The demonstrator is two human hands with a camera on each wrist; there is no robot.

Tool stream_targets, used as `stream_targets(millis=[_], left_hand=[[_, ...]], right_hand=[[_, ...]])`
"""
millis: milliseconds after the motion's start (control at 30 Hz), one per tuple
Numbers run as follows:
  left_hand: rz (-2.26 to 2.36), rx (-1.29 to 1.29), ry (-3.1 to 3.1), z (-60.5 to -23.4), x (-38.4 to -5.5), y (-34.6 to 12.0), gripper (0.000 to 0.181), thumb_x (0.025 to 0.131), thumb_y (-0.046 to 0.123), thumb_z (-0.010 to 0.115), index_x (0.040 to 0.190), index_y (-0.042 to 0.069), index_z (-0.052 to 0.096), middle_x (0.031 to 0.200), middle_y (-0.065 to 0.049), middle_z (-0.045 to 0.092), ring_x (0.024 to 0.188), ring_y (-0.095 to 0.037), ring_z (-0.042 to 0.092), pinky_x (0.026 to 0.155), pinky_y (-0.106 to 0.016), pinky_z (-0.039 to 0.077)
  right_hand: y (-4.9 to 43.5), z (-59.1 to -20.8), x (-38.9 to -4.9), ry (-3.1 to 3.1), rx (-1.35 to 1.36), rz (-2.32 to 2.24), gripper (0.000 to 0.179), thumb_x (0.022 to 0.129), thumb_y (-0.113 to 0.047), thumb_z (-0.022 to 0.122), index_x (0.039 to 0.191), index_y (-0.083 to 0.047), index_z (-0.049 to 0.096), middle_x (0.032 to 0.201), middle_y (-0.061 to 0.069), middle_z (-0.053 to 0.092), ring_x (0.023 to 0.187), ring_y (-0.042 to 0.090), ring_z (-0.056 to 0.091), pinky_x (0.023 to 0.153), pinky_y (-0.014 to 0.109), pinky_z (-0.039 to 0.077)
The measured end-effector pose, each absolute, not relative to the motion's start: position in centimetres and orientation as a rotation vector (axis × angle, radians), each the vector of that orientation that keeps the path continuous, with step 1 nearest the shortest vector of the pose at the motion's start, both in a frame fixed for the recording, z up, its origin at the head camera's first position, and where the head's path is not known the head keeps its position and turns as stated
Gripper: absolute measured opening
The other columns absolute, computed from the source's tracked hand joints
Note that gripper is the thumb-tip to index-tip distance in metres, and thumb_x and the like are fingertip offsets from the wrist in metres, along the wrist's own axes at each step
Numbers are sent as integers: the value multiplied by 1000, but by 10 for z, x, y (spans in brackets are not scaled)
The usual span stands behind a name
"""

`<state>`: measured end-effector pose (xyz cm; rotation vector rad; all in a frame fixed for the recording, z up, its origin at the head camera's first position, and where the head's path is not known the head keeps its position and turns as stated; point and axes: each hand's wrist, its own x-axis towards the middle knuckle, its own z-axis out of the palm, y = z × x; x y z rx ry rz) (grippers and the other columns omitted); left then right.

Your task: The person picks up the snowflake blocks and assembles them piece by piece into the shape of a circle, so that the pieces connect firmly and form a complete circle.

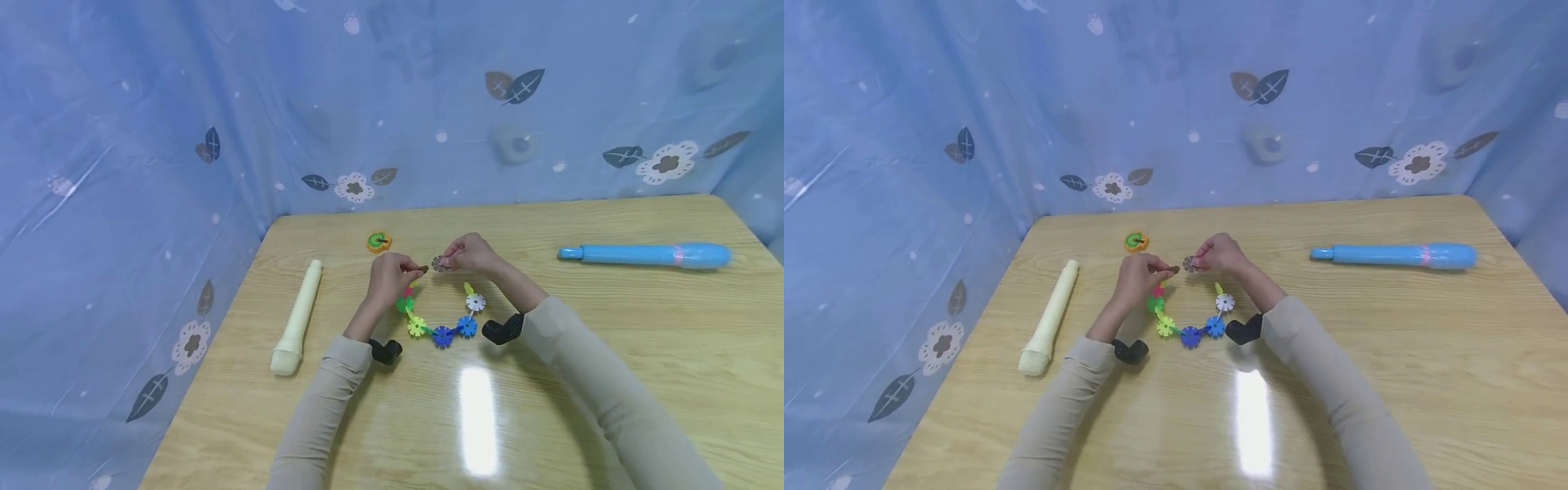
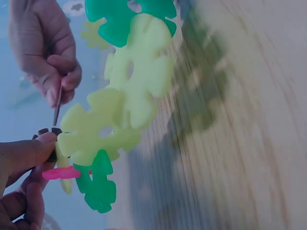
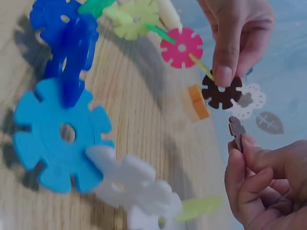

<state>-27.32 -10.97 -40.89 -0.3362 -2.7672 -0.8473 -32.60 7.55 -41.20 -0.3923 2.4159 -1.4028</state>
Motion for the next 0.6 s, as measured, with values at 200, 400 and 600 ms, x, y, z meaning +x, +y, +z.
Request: stream_targets(millis=[200,400,600], left_hand=[[-850,-393,-2708,-410,-274,-104,8,78,16,73,74,9,75,72,-2,71,67,-15,62,65,-27,46],[-856,-430,-2623,-420,-272,-96,8,77,15,73,74,7,74,72,-4,70,69,-16,63,67,-29,48],[-912,-386,-2523,-430,-271,-86,8,77,13,74,73,5,73,71,-5,68,69,-17,62,71,-30,47]], right_hand=[[74,-409,-322,2371,-355,-1425,21,87,-7,59,102,8,60,91,17,67,92,34,63,83,43,49],[74,-404,-318,2376,-293,-1410,19,86,-2,58,101,10,60,99,22,65,92,34,64,83,42,50],[75,-404,-317,2355,-182,-1411,21,88,-4,57,103,11,61,98,21,64,94,34,64,85,39,51]])
